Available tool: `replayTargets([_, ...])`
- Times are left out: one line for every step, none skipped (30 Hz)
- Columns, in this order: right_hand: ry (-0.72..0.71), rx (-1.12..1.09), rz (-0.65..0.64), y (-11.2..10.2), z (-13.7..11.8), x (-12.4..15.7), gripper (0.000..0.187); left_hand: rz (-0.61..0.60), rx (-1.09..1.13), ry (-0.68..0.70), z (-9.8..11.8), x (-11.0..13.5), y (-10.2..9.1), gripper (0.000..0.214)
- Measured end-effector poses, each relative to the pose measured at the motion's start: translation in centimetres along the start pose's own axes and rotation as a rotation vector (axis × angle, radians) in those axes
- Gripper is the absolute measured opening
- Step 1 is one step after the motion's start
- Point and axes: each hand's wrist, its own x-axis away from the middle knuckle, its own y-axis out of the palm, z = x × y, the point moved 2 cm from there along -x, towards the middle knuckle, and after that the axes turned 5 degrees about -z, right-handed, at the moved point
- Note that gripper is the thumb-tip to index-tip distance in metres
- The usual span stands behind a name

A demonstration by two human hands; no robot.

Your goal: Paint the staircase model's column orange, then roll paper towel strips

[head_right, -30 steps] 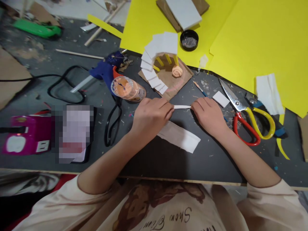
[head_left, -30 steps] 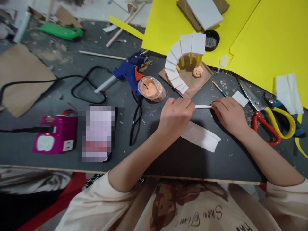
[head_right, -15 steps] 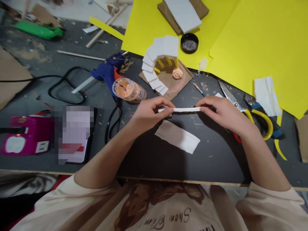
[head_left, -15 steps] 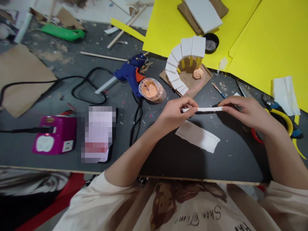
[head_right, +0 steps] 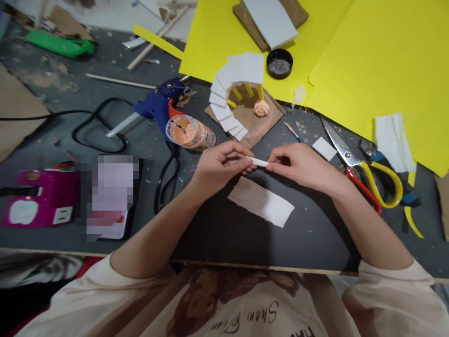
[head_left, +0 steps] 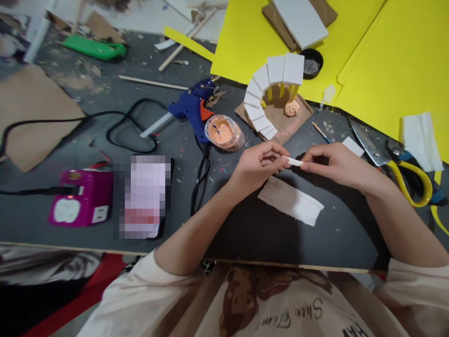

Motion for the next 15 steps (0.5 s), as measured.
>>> replayTargets([0.014,-0.022,-0.015,0.0,0.0,0.0,0.025,0.011,0.005,0.014,-0.1,0.1,-0.1,0.018])
replayTargets([0.022,-0.038,-0.038,0.2,0.0,0.0,0.026,0.012,0.009,0.029,-0.2,0.1,-0.1,0.018])
replayTargets([0.026,-0.055,-0.059,0.4,-0.1,-0.1,0.027,0.004,0.009,0.047,-0.3,0.2,0.0,0.017])
replayTargets([0.024,-0.075,-0.070,0.6,-0.2,-0.2,0.030,-0.007,0.002,0.069,-0.3,0.3,0.0,0.017])
replayTargets([0.019,-0.097,-0.068,0.9,-0.3,-0.3,0.032,-0.020,-0.009,0.092,-0.3,0.3,0.1,0.017])
replayTargets([0.013,-0.120,-0.055,1.1,-0.4,-0.4,0.033,-0.030,-0.019,0.112,-0.4,0.4,0.1,0.018])
replayTargets([0.005,-0.141,-0.037,1.3,-0.4,-0.5,0.034,-0.035,-0.022,0.125,-0.4,0.4,0.2,0.019])
replayTargets([-0.004,-0.161,-0.017,1.4,-0.4,-0.6,0.034,-0.036,-0.017,0.130,-0.4,0.5,0.2,0.021])
replayTargets([-0.015,-0.181,0.000,1.5,-0.4,-0.7,0.034,-0.034,-0.007,0.127,-0.5,0.5,0.2,0.022])
replayTargets([-0.028,-0.198,0.008,1.6,-0.3,-0.8,0.034,-0.028,0.007,0.118,-0.5,0.5,0.2,0.023])
replayTargets([-0.039,-0.214,0.014,1.6,-0.3,-0.8,0.033,-0.022,0.019,0.109,-0.6,0.5,0.2,0.023])
replayTargets([-0.047,-0.227,0.019,1.7,-0.2,-0.8,0.033,-0.015,0.023,0.103,-0.6,0.5,0.2,0.023])
replayTargets([-0.052,-0.234,0.028,1.8,-0.1,-0.9,0.032,-0.007,0.017,0.103,-0.7,0.5,0.2,0.023])
replayTargets([-0.053,-0.231,0.041,1.9,0.0,-0.9,0.031,0.000,0.003,0.107,-0.7,0.5,0.2,0.023])
replayTargets([-0.051,-0.218,0.058,2.0,0.0,-0.9,0.029,0.005,-0.016,0.117,-0.7,0.5,0.2,0.023])
